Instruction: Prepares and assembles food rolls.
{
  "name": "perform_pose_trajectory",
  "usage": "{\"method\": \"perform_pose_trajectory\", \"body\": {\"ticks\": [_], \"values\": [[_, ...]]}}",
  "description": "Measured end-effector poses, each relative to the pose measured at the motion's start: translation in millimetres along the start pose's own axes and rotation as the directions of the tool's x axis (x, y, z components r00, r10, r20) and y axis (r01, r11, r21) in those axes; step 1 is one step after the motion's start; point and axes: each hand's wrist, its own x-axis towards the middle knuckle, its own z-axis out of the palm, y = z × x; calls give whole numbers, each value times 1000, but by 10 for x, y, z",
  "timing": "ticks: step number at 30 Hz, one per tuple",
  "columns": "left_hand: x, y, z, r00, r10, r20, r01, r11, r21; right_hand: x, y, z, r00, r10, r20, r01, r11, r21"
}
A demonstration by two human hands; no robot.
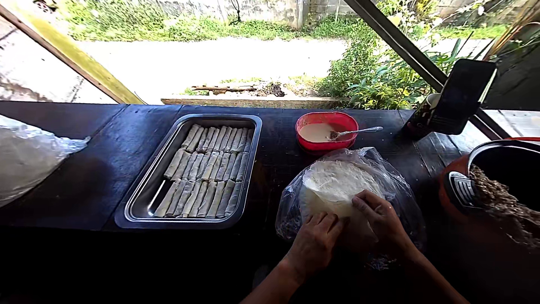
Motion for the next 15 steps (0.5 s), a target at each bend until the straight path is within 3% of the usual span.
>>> {"method": "perform_pose_trajectory", "body": {"ticks": [4,8,10,12,15], "values": [[728,1995,1771,996,-68,53,76,984,-163,-808,1440,-2406,996,89,-8,-80,929,360],[1393,3942,3424,954,-288,-85,239,898,-369,-1750,2759,-4576,985,53,161,-124,875,468],[1670,4872,4289,940,-284,-187,225,932,-285,-2228,3424,-5576,972,33,233,-143,868,476],[1941,5805,5134,942,-177,-285,150,982,-115,-2640,4055,-6570,972,40,234,-146,877,458],[2379,7244,6315,960,17,-280,20,991,130,-3198,4986,-8080,972,71,224,-159,901,403]]}}
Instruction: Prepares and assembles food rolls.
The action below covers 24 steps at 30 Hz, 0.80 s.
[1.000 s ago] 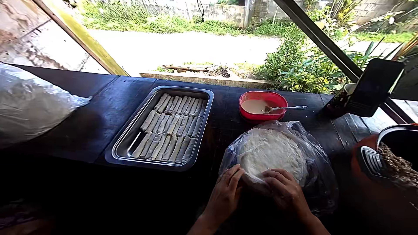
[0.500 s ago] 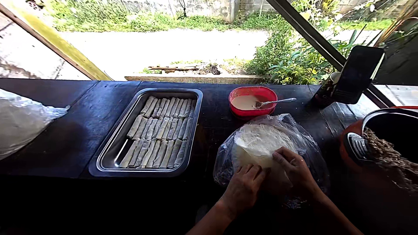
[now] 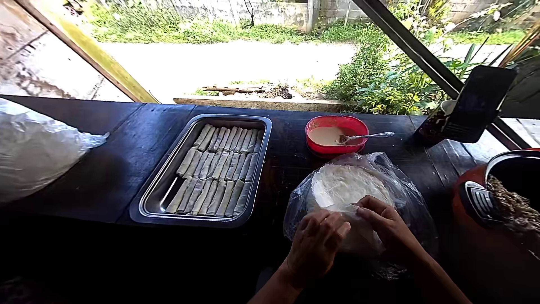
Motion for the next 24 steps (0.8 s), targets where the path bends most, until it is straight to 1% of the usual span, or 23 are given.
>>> {"method": "perform_pose_trajectory", "body": {"ticks": [2,4,5,7,9,11,13,14,15,17,18,20,21,22,23,24], "values": [[92,1028,751,995,47,92,-51,998,37,-508,176,-1091,1000,21,15,-20,995,-98],[169,2004,1531,973,14,230,-27,998,54,-969,303,-2174,998,67,4,-65,977,-201],[224,2484,1901,963,-16,269,1,999,55,-1181,342,-2715,995,94,-25,-97,973,-210],[354,3462,2613,951,-96,295,73,994,86,-1581,362,-3780,982,162,-99,-175,975,-138],[454,4449,3318,934,-192,300,153,977,150,-1982,362,-4824,952,209,-223,-225,973,-49],[519,5391,4038,920,-261,291,204,956,212,-2366,420,-5900,922,179,-343,-203,979,-35],[580,6282,4711,901,-304,311,234,942,241,-2739,515,-6986,887,108,-449,-179,977,-119],[633,6722,5010,877,-334,346,264,936,234,-2923,564,-7521,867,70,-493,-184,965,-187],[704,7162,5295,839,-371,398,307,927,218,-3113,600,-8046,846,31,-532,-195,947,-256],[873,8014,5850,733,-433,525,382,900,209,-3505,641,-9035,807,-62,-587,-211,898,-385],[975,8423,6120,660,-457,597,408,885,226,-3706,637,-9499,793,-108,-600,-209,876,-434],[1223,9218,6644,475,-484,735,431,856,286,-4120,612,-10382,771,-184,-610,-195,843,-501],[1336,9599,6915,407,-483,775,430,850,304,-4337,612,-10803,763,-222,-608,-172,836,-521],[1410,9967,7199,385,-471,794,421,855,304,-4562,633,-11215,757,-255,-601,-142,834,-533],[1456,10324,7489,393,-452,801,422,862,280,-4800,677,-11618,757,-285,-587,-106,834,-541],[1488,10670,7782,418,-427,802,457,862,220,-5058,743,-12012,770,-303,-562,-72,833,-548]]}}
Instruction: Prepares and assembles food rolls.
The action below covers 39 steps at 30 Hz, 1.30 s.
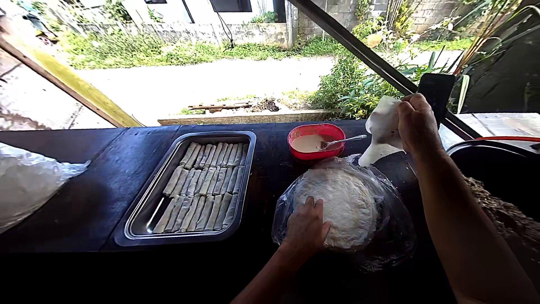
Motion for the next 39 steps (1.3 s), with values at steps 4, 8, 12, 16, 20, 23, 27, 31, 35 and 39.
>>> {"method": "perform_pose_trajectory", "body": {"ticks": [4,8,12,16,20,23,27,31,35,39], "values": [[384,1481,880,992,74,-100,-121,754,-646,-268,1143,-1507,980,-111,166,76,977,200],[641,3055,1786,998,-61,-20,-26,-97,-995,-565,2636,-2815,975,-152,163,50,863,503],[843,4521,2548,974,-165,-153,-191,-246,-950,-682,4390,-3865,984,11,177,-86,902,424],[987,5838,3199,921,302,-244,-313,206,-927,-730,5794,-5057,928,-157,337,-60,832,552],[1203,7215,3835,803,592,-71,-373,406,-834,-688,6662,-6317,710,-478,517,-46,701,712],[1443,8122,4345,790,613,-17,-385,473,-792,-583,7315,-7125,671,-513,536,32,742,670],[1757,9188,5025,835,548,47,-339,579,-742,-452,8267,-8129,742,-378,554,-32,805,592],[2021,10097,5659,866,491,89,-273,615,-739,-306,9158,-9070,765,-385,516,11,809,587],[2305,10966,6181,909,417,22,-278,644,-713,-62,9878,-9916,777,-381,501,72,844,531],[2546,11882,6572,877,345,-335,-474,739,-480,240,10391,-10708,839,-426,340,263,863,431]]}}
